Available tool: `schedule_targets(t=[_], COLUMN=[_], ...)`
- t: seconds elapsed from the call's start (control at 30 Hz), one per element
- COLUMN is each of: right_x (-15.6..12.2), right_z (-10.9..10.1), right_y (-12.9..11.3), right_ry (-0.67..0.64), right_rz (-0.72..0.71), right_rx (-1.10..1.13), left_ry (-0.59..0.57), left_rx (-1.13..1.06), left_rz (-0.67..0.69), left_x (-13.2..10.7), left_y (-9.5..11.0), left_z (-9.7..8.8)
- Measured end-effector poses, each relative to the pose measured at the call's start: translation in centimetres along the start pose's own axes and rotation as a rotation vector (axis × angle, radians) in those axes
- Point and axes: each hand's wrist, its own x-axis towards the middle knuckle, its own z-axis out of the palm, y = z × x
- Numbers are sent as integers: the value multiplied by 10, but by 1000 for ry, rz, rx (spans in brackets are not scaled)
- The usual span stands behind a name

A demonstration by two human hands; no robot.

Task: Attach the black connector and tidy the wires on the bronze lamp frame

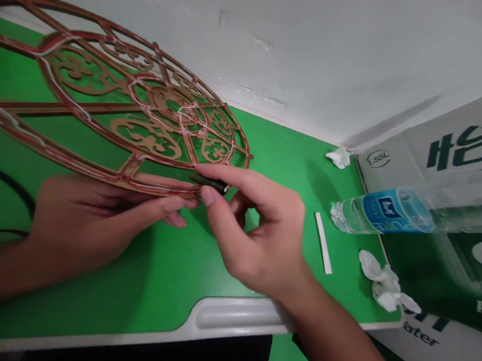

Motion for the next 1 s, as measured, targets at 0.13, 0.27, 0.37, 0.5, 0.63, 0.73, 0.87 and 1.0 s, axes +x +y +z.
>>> schedule_targets(t=[0.13,0.27,0.37,0.5,0.63,0.73,0.87,1.0], right_x=[-6,-9,-8,-3,0,2,5,7], right_z=[-4,-10,-15,-21,-25,-25,-24,-24], right_y=[-1,-5,-7,-5,-3,-1,1,3], right_ry=[-16,-118,-171,-198,-230,-244,-259,-316], right_rz=[-176,-319,-341,-343,-346,-314,-284,-291], right_rx=[-164,-224,-245,-205,-154,-170,-138,-96], left_ry=[13,26,26,-12,-18,-14,-15,-4], left_rx=[-13,3,10,43,53,53,45,10], left_rz=[12,50,76,108,164,220,200,175], left_x=[0,-1,0,0,2,4,5,4], left_y=[2,1,1,1,2,2,2,2], left_z=[-1,-1,-1,-1,-2,-2,0,1])
